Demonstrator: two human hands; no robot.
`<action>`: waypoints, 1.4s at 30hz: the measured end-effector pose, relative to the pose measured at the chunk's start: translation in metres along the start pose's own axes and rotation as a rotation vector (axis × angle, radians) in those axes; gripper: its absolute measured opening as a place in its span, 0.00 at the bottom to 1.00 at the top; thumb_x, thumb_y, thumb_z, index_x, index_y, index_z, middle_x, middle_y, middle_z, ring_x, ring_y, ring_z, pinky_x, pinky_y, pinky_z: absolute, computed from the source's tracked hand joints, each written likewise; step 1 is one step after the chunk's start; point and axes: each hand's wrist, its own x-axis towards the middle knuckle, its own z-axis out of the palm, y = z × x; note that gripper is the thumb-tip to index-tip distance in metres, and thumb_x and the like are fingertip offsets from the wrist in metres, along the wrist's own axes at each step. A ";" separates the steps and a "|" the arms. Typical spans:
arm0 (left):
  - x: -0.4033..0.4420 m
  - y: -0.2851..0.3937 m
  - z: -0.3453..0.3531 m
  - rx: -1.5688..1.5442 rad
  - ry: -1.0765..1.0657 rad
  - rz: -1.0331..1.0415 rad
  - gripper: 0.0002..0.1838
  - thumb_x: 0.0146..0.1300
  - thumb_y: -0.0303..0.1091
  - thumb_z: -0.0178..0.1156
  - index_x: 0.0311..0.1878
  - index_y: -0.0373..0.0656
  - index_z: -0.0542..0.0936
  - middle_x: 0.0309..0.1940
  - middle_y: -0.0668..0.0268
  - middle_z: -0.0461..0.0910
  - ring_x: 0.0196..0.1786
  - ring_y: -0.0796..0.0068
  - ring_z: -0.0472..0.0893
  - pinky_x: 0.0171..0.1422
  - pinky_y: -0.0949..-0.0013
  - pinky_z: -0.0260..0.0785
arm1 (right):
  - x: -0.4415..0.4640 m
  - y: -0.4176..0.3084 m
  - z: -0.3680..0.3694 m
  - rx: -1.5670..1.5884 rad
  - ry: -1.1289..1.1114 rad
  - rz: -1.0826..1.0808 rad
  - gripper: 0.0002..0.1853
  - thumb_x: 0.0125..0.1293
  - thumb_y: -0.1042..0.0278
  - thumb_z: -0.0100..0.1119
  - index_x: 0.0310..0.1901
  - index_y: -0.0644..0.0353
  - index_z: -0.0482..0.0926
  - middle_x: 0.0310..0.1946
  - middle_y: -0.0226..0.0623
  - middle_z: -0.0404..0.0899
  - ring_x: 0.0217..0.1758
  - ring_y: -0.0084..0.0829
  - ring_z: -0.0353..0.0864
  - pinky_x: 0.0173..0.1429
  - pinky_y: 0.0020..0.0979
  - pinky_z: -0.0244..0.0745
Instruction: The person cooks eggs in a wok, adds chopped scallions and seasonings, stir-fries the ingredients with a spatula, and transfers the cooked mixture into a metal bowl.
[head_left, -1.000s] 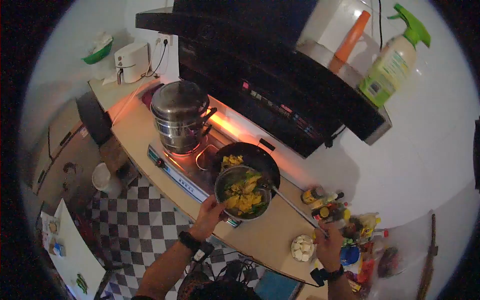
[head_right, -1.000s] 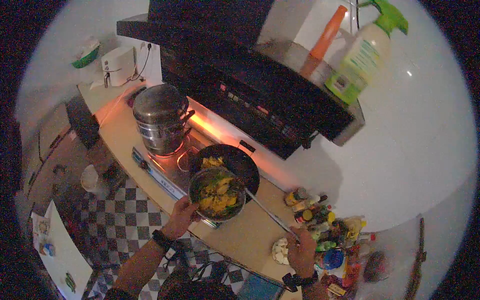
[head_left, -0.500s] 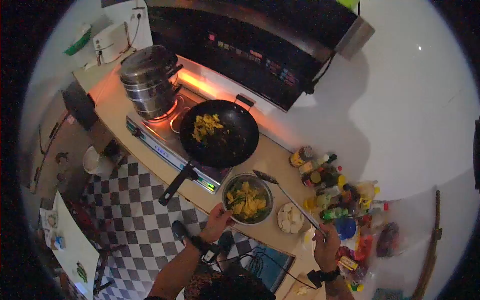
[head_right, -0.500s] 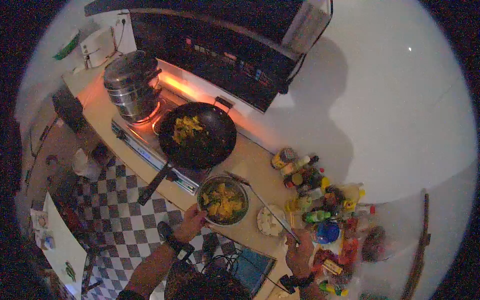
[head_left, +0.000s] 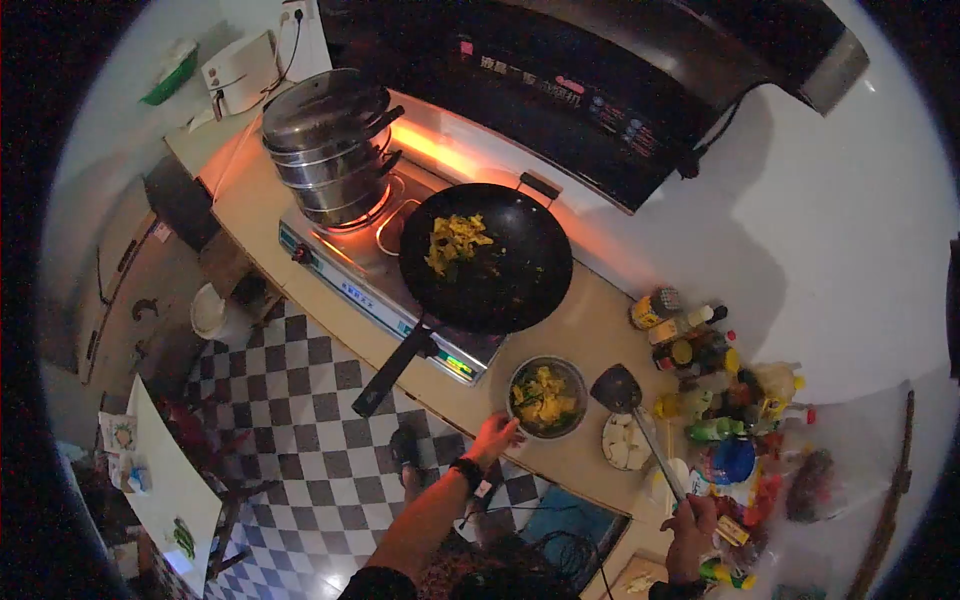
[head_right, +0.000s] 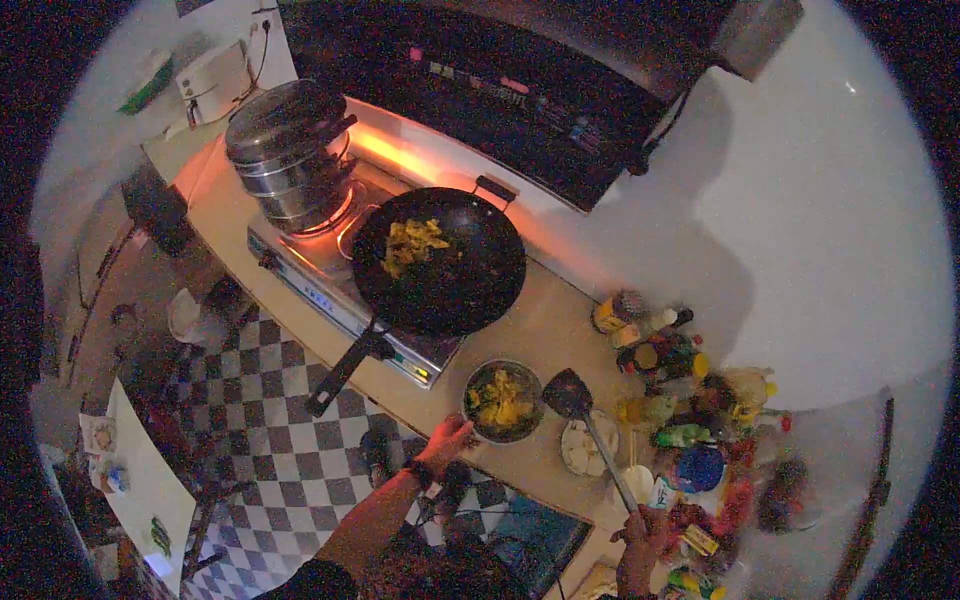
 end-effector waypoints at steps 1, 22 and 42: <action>-0.001 -0.004 -0.012 -0.002 0.005 0.000 0.15 0.75 0.39 0.58 0.52 0.36 0.75 0.36 0.60 0.82 0.35 0.69 0.84 0.37 0.66 0.77 | 0.000 0.001 0.002 0.014 0.024 0.005 0.10 0.72 0.67 0.59 0.50 0.60 0.72 0.40 0.32 0.72 0.38 0.23 0.73 0.32 0.29 0.76; 0.043 0.126 -0.209 0.975 0.321 0.747 0.12 0.66 0.32 0.65 0.49 0.41 0.77 0.31 0.58 0.78 0.29 0.63 0.79 0.33 0.63 0.72 | -0.035 -0.098 0.145 0.080 0.142 0.029 0.05 0.73 0.65 0.58 0.42 0.54 0.73 0.27 0.24 0.69 0.26 0.19 0.69 0.29 0.28 0.73; -0.072 0.256 -0.198 -0.091 -0.424 -0.345 0.12 0.72 0.34 0.61 0.53 0.42 0.75 0.36 0.64 0.80 0.34 0.72 0.80 0.36 0.65 0.77 | 0.093 -0.175 0.319 -0.814 0.016 -0.782 0.15 0.71 0.70 0.51 0.55 0.68 0.77 0.37 0.51 0.77 0.39 0.56 0.77 0.44 0.49 0.74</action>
